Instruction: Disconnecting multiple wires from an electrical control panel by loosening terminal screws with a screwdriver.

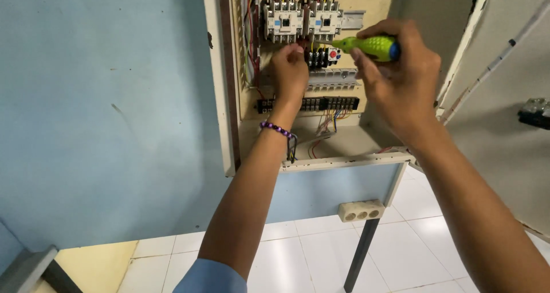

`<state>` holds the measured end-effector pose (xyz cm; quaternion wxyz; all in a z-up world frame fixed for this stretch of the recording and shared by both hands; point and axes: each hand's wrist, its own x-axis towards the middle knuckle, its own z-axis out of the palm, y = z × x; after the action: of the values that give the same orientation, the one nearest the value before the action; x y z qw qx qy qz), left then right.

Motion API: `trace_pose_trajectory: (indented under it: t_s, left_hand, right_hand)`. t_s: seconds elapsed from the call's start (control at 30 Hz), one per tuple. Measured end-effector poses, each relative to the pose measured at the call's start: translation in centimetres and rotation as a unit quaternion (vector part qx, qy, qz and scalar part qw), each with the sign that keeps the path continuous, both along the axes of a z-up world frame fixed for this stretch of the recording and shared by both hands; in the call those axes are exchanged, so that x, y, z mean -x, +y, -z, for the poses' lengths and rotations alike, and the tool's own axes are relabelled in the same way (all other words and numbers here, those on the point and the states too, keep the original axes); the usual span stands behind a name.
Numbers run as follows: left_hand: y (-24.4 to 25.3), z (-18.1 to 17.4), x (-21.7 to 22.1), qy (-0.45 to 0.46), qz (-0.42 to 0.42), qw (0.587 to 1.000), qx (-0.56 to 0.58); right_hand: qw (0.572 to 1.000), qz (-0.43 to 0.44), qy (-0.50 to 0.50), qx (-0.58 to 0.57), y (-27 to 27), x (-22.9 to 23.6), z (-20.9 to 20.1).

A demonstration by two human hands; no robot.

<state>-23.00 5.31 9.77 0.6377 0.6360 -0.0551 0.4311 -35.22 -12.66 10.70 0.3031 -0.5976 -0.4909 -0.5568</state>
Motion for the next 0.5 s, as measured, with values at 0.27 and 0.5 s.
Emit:
trace_pose_trajectory:
  t_s: [0.27, 0.5]
  left_hand:
    - [-0.2, -1.6, -0.2, 0.032, 0.124, 0.977, 0.172]
    - [0.1, -1.5, 0.1, 0.075, 0.116, 0.982, 0.126]
  right_hand:
    - [0.999, 0.026, -0.031, 0.036, 2.3, -2.9, -0.6]
    - [0.997, 0.031, -0.043, 0.058, 3.1, -4.1, -0.9]
